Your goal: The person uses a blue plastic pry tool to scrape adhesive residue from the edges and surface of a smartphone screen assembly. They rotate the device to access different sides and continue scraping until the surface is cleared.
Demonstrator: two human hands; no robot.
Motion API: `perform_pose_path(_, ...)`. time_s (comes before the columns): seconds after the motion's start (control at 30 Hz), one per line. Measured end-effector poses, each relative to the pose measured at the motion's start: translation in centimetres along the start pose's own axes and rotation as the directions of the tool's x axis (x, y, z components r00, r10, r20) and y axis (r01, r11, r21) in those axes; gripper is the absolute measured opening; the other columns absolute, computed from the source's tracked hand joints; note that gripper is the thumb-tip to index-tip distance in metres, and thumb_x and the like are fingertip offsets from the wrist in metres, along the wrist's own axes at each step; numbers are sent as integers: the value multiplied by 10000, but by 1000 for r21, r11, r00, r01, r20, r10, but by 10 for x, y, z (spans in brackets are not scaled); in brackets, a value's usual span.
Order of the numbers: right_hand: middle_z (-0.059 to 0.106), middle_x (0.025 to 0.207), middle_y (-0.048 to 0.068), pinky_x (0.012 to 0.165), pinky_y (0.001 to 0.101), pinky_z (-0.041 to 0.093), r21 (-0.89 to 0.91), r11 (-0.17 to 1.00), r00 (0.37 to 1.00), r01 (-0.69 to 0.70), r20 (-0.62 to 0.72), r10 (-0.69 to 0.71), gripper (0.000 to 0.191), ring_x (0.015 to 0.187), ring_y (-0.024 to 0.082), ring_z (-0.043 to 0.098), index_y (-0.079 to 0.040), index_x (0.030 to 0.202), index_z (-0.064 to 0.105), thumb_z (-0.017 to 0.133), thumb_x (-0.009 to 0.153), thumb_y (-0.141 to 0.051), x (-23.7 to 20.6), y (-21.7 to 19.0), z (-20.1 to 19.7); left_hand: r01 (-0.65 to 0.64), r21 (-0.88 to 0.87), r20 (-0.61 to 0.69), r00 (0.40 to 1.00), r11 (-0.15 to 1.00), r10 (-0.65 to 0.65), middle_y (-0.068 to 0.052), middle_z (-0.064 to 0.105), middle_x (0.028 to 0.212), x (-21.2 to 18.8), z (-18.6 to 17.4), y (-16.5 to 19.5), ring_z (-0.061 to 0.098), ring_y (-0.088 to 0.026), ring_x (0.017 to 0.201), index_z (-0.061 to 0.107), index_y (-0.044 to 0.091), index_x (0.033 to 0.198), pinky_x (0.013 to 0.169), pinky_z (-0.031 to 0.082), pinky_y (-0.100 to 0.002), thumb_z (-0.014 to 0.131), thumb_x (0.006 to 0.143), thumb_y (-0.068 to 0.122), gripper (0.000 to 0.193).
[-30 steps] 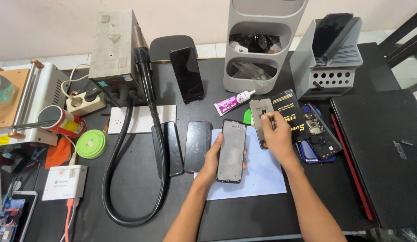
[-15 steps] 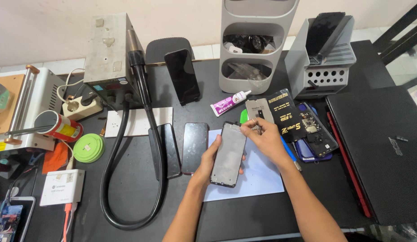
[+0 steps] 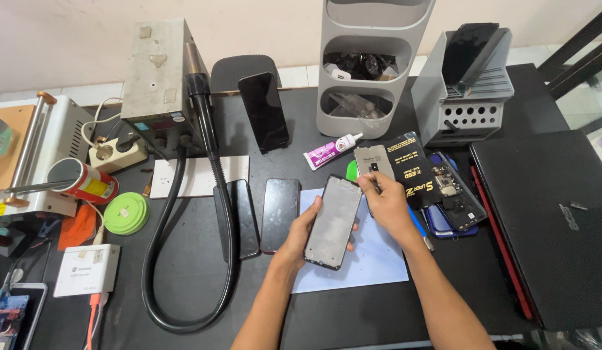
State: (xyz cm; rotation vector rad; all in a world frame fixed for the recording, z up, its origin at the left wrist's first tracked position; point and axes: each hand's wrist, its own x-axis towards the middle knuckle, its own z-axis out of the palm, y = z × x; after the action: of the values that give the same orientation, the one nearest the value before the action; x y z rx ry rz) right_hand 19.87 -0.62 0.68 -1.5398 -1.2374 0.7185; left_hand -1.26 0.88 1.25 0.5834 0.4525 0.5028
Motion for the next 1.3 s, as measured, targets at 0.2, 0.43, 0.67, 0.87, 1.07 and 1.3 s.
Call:
perform_pose_path(0.2, 645, 769, -41, 628, 222, 451, 117, 992, 998, -45, -46, 50, 203, 700, 24, 537, -29, 975, 701, 642, 1024, -216, 5, 7, -2, -38, 8, 19, 999, 999, 38, -212, 713, 1103, 1, 0, 0, 731, -321, 789, 518, 14, 1469, 768, 596, -415, 319, 1070, 556, 702)
perform_pose_path(0.43, 651, 811, -54, 585, 204, 427, 231, 966, 992, -119, -24, 128, 145, 680, 13, 523, -39, 974, 705, 738, 932, -174, 9, -4, -10, -46, 10, -38, 998, 999, 47, -211, 716, 1102, -1, 2, -1, 738, -317, 798, 523, 17, 1458, 779, 600, -410, 326, 1061, 564, 704)
perform_pose_path(0.67, 585, 699, -34, 501, 225, 337, 125, 977, 985, -172, 47, 168, 158, 586, 22, 439, -26, 929, 737, 758, 930, -183, 3, -9, -7, -50, 65, -50, 997, 997, 54, -199, 717, 1096, -1, 4, 0, 739, -306, 792, 513, 48, 1459, 767, 599, -399, 336, 1041, 583, 701)
perform_pose_path(0.87, 632, 770, -54, 503, 198, 343, 168, 981, 994, -102, 42, 97, 198, 602, -19, 441, -22, 942, 723, 678, 1014, -201, 5, -4, -6, -60, 79, -51, 997, 995, 64, -193, 717, 1092, -1, 5, -1, 738, -297, 795, 519, 44, 1457, 767, 598, -396, 333, 1043, 587, 708)
perform_pose_path(1.07, 694, 814, -14, 415, 216, 293, 279, 935, 976, -217, 51, 211, 184, 487, 4, 404, -25, 1000, 705, 649, 990, -200, 5, -7, -7, -75, 70, -40, 996, 995, 78, -186, 715, 1105, -1, 2, 0, 739, -286, 816, 524, 45, 1460, 771, 597, -387, 321, 1050, 579, 703)
perform_pose_path(1.3, 603, 757, -25, 401, 204, 273, 563, 808, 965, -173, -66, 253, 154, 460, -3, 360, -68, 955, 659, 639, 1009, -211, 15, -4, -33, -88, 80, -74, 993, 993, 94, -177, 717, 1127, 0, 2, -1, 742, -281, 841, 535, 18, 1445, 775, 599, -382, 295, 1047, 592, 739)
